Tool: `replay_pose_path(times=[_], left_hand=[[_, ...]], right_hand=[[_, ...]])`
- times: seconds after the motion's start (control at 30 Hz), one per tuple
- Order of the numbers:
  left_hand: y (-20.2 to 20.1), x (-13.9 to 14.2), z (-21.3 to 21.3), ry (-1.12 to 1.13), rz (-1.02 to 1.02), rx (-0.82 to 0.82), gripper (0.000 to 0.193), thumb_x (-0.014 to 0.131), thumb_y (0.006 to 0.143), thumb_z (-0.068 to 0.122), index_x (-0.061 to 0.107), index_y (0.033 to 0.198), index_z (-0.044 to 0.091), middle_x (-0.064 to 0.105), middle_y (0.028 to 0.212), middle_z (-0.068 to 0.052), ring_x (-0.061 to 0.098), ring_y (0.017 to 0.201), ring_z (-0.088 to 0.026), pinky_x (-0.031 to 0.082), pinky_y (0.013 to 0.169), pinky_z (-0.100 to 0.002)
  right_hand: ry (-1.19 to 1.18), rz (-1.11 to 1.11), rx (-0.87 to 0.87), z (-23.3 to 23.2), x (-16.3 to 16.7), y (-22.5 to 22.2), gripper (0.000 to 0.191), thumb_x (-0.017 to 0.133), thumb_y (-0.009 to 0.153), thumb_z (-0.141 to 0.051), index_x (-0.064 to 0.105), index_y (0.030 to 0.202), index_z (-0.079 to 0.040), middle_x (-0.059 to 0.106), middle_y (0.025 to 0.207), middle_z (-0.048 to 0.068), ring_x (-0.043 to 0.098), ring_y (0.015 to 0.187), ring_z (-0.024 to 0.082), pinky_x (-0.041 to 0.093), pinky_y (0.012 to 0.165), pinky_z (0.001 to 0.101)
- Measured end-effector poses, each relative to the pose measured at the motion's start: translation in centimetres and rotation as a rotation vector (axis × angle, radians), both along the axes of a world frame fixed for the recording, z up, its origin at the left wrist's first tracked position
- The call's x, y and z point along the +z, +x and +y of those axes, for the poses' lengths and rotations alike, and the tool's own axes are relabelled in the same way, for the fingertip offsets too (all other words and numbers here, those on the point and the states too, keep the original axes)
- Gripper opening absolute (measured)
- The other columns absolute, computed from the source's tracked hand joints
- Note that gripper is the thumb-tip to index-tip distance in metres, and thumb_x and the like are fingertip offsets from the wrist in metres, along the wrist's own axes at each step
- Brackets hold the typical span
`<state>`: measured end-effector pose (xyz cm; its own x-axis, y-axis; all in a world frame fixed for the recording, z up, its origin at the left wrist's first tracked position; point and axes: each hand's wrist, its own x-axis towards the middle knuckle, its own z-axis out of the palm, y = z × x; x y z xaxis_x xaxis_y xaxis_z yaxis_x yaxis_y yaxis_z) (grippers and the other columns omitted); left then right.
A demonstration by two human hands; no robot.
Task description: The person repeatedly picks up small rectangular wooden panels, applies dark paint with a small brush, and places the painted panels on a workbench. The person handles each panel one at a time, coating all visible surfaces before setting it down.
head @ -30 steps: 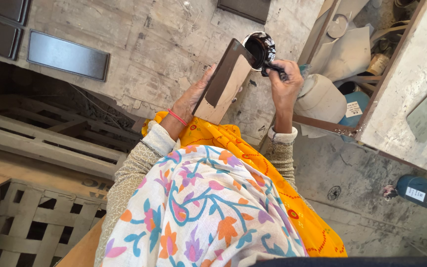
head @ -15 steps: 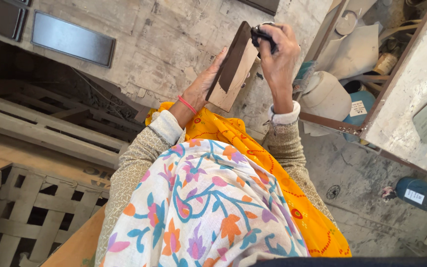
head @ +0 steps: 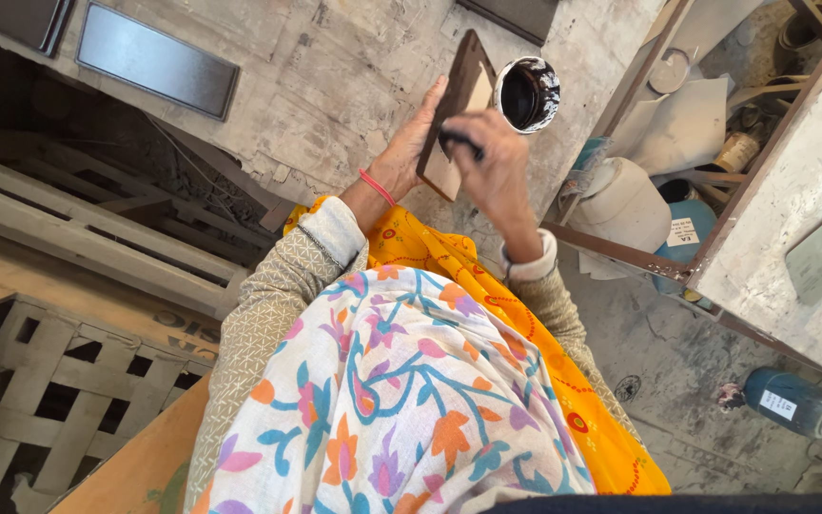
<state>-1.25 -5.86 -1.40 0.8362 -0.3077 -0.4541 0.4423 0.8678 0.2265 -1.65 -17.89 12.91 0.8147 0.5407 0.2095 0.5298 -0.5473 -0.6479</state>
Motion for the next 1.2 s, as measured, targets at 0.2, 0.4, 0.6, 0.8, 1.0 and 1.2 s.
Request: replay_pose_path(times=[0.2,0.4,0.6,0.8,1.0,1.2], left_hand=[[0.7,0.3,0.8,-0.103,-0.093,0.056,0.064,0.062,0.098,0.058,0.064,0.128,0.001,0.071,0.102,-0.011,0.072,0.083,-0.017,0.063,0.072,-0.030],[0.5,1.0,0.8,-0.046,-0.047,0.030,0.062,0.061,0.095,0.057,0.063,0.128,0.004,0.072,0.101,-0.008,0.072,0.083,-0.016,0.064,0.070,-0.030],[-0.4,1.3,0.4,-0.125,-0.067,0.015,0.054,0.062,0.099,0.049,0.062,0.134,0.008,0.073,0.112,-0.006,0.072,0.093,-0.014,0.064,0.081,-0.029],[-1.8,1.8,1.5,-0.143,-0.086,-0.135,0.053,0.063,0.098,0.048,0.066,0.131,0.006,0.074,0.112,-0.008,0.073,0.090,-0.015,0.063,0.078,-0.032],[-1.5,1.0,2.2,-0.244,-0.115,-0.039,0.056,0.064,0.102,0.048,0.064,0.135,0.004,0.073,0.117,-0.007,0.072,0.096,-0.014,0.062,0.083,-0.031],[-0.3,-0.3,3.9,-0.309,-0.085,-0.022,0.056,0.066,0.101,0.048,0.063,0.134,0.003,0.072,0.116,-0.009,0.072,0.098,-0.018,0.063,0.086,-0.033]], right_hand=[[0.054,0.150,0.106,-0.6,2.9,-4.3,0.024,0.073,0.086,0.006,0.074,0.107,-0.005,0.072,0.106,0.014,0.074,0.090,0.023,0.061,0.075,0.0316],[0.097,0.099,0.018,-1.0,2.5,-4.0,0.026,0.072,0.087,0.008,0.075,0.108,-0.006,0.072,0.107,0.013,0.074,0.091,0.023,0.060,0.077,0.0316],[0.035,-0.023,-0.048,-1.4,0.1,-0.4,0.022,0.073,0.087,0.007,0.076,0.106,-0.004,0.071,0.102,0.014,0.073,0.086,0.021,0.060,0.070,0.0287],[-0.050,-0.352,-0.160,-3.2,-1.7,5.7,0.021,0.075,0.088,0.005,0.075,0.107,-0.004,0.068,0.102,0.012,0.071,0.090,0.028,0.058,0.077,0.0379],[-0.053,-0.132,-0.113,-1.5,-1.7,4.2,0.021,0.068,0.093,0.007,0.074,0.109,-0.006,0.068,0.105,0.016,0.069,0.081,0.028,0.057,0.065,0.0359],[-0.016,-0.067,0.138,-0.8,0.4,-5.5,0.023,0.073,0.086,0.004,0.071,0.107,-0.007,0.067,0.106,0.013,0.068,0.097,0.032,0.057,0.080,0.0405]])
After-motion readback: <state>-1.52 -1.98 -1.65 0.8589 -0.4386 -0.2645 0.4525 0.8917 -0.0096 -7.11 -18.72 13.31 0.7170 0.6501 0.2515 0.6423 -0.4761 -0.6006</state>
